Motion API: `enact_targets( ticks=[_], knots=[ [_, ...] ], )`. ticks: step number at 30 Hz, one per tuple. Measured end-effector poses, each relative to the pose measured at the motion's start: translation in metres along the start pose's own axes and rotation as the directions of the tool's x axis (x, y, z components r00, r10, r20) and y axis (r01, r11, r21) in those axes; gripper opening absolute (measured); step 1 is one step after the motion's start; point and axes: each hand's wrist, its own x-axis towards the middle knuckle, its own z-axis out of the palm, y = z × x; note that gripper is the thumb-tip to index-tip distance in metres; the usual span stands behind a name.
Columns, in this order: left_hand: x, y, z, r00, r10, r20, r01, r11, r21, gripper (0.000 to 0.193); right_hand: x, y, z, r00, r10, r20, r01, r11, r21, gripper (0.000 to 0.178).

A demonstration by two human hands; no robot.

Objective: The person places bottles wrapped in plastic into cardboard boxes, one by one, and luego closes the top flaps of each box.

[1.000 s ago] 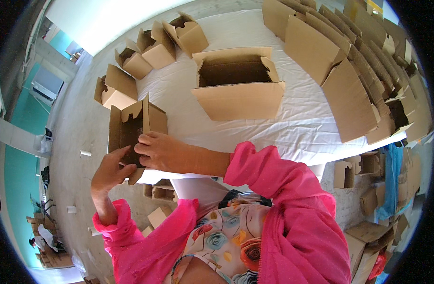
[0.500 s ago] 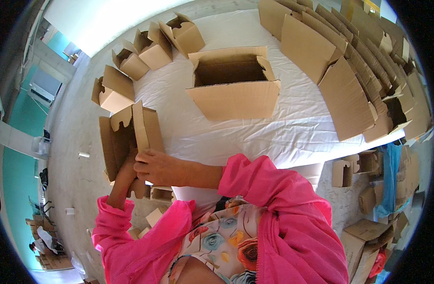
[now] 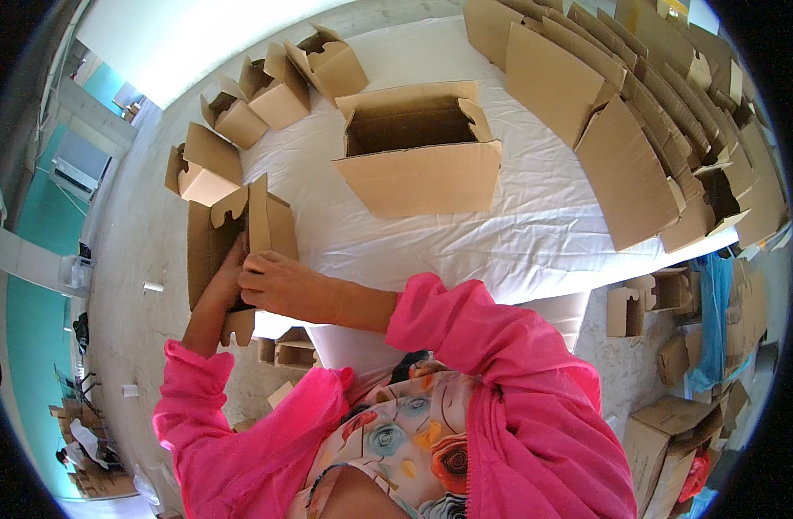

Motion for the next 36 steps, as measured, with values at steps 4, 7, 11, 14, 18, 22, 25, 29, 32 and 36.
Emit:
enact_targets(
  ticks=[4, 7, 11, 14, 18, 22, 25, 29, 32, 36],
  knots=[
    [-0.022, 0.053, -0.001, 0.990, -0.029, -0.137, 0.032, 0.999, 0.020, 0.027, -0.003, 0.009, -0.001, 1.000, 0.013, 0.026, -0.012, 1.000, -0.007, 0.017],
    [-0.053, 0.085, -0.005, 0.963, 0.105, -0.250, -0.104, 0.994, 0.019, 0.018, 0.001, 0.012, -0.018, 0.992, 0.064, 0.105, -0.071, 0.995, 0.066, 0.031],
    [-0.079, 0.098, -0.005, 0.790, 0.371, -0.489, -0.394, 0.917, 0.059, 0.016, 0.009, 0.005, -0.035, 0.985, 0.168, 0.025, -0.167, 0.933, 0.320, 0.062],
    [-0.093, 0.113, 0.016, 0.634, 0.523, -0.570, -0.545, 0.825, 0.151, 0.019, 0.018, -0.003, -0.063, 0.850, 0.519, 0.087, -0.385, 0.501, 0.775, 0.073],
    [-0.087, 0.130, 0.082, 0.566, 0.677, -0.471, -0.642, 0.720, 0.263, 0.022, 0.023, -0.006, -0.123, 0.673, 0.715, 0.189, -0.368, 0.103, 0.924, 0.056],
    [-0.055, 0.144, 0.138, 0.597, 0.643, -0.479, -0.777, 0.612, -0.147, 0.037, 0.011, 0.000, -0.174, 0.591, 0.792, -0.154, -0.370, 0.436, 0.820, 0.037],
    [-0.016, 0.142, 0.148, 0.592, 0.690, -0.418, -0.782, 0.617, -0.088, 0.040, 0.006, 0.018, -0.199, 0.542, 0.630, -0.556, -0.291, 0.761, 0.579, 0.028],
    [0.021, 0.151, 0.168, 0.619, 0.737, -0.270, -0.654, 0.675, 0.343, 0.037, -0.018, 0.057, -0.228, 0.738, 0.437, -0.514, -0.504, 0.863, 0.010, 0.025],
    [0.039, 0.136, 0.168, 0.798, 0.572, -0.190, -0.506, 0.807, 0.305, 0.035, -0.022, 0.063, -0.230, 0.868, 0.471, -0.161, -0.493, 0.774, -0.398, 0.030],
    [0.035, 0.137, 0.166, 0.805, 0.580, -0.126, -0.543, 0.805, 0.237, 0.023, -0.026, 0.085, -0.234, 0.646, 0.718, 0.259, -0.584, 0.683, -0.438, 0.035]
  ],
)
